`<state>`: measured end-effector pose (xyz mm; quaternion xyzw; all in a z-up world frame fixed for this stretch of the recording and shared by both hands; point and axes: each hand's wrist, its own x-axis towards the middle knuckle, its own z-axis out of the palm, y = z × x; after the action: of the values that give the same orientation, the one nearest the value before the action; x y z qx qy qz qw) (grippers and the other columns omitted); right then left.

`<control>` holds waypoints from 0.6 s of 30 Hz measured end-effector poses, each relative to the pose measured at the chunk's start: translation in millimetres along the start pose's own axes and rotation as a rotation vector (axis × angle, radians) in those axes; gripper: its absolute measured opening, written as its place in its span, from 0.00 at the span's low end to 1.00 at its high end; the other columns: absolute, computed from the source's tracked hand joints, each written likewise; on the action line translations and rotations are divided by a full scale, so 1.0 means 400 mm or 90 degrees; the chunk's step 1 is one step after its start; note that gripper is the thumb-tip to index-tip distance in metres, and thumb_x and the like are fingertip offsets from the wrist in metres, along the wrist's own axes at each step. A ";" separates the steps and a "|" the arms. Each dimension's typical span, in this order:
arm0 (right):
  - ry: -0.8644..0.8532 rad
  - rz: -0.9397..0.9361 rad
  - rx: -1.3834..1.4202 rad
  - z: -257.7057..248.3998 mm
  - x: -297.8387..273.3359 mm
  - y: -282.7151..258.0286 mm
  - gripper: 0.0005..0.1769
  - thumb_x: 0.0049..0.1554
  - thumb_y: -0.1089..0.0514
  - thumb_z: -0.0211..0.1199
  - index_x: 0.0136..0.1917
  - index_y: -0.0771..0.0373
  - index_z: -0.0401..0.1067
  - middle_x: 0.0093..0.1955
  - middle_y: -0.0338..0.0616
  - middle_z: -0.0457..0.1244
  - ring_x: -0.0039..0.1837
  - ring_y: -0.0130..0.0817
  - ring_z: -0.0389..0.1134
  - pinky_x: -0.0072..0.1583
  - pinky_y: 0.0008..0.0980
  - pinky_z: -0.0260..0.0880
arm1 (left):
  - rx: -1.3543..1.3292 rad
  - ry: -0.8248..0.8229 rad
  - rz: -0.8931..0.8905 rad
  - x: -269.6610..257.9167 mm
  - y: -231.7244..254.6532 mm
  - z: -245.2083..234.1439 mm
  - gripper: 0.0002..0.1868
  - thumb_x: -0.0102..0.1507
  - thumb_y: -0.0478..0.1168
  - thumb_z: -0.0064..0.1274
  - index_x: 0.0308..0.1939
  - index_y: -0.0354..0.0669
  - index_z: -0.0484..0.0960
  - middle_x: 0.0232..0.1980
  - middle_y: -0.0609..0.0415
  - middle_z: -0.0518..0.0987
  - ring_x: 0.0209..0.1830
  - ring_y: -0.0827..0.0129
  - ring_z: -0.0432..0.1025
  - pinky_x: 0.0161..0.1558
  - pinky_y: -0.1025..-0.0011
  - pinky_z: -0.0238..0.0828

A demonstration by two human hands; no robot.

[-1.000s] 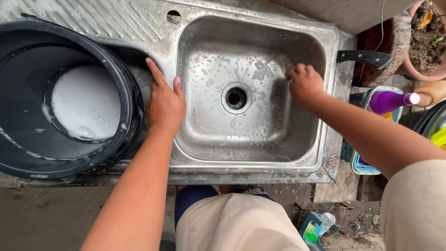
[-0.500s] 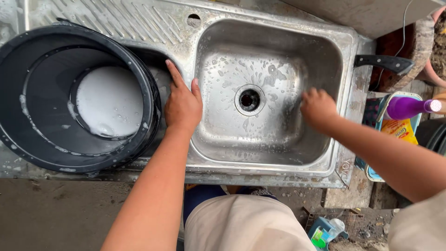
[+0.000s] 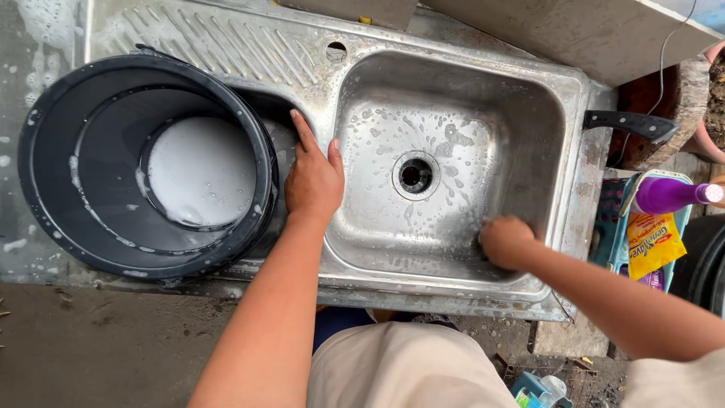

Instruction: Washing dishes in a basin and then scrubbing the kitchen sink and a plastic bucket with a sponge.

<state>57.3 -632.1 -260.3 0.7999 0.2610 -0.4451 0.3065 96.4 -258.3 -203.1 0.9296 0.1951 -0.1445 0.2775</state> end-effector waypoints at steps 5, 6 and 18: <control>-0.007 -0.025 -0.001 -0.032 0.015 0.058 0.16 0.61 0.49 0.56 0.58 0.52 0.77 0.66 0.37 0.62 0.70 0.35 0.61 0.68 0.41 0.57 | 0.004 0.005 0.003 -0.001 -0.001 -0.005 0.44 0.72 0.56 0.35 0.80 0.42 0.30 0.62 0.32 0.73 0.47 0.38 0.76 0.45 0.47 0.74; 0.124 0.039 -0.041 -0.063 0.033 0.108 0.14 0.60 0.49 0.56 0.53 0.50 0.79 0.62 0.35 0.63 0.67 0.35 0.62 0.65 0.38 0.58 | 0.005 -0.004 -0.005 0.001 0.005 -0.003 0.44 0.72 0.57 0.36 0.80 0.42 0.30 0.61 0.32 0.73 0.47 0.39 0.76 0.46 0.47 0.74; -0.031 -0.027 0.279 0.062 0.021 -0.082 0.15 0.57 0.57 0.55 0.52 0.61 0.80 0.64 0.51 0.66 0.64 0.51 0.69 0.61 0.45 0.73 | 0.005 0.013 -0.004 0.010 0.000 0.011 0.44 0.72 0.57 0.36 0.80 0.43 0.30 0.64 0.32 0.72 0.47 0.37 0.76 0.46 0.47 0.74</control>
<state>25.1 -626.7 -286.3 0.8306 0.1676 -0.5168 0.1224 99.2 -259.7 -208.0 0.9315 0.1999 -0.1368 0.2714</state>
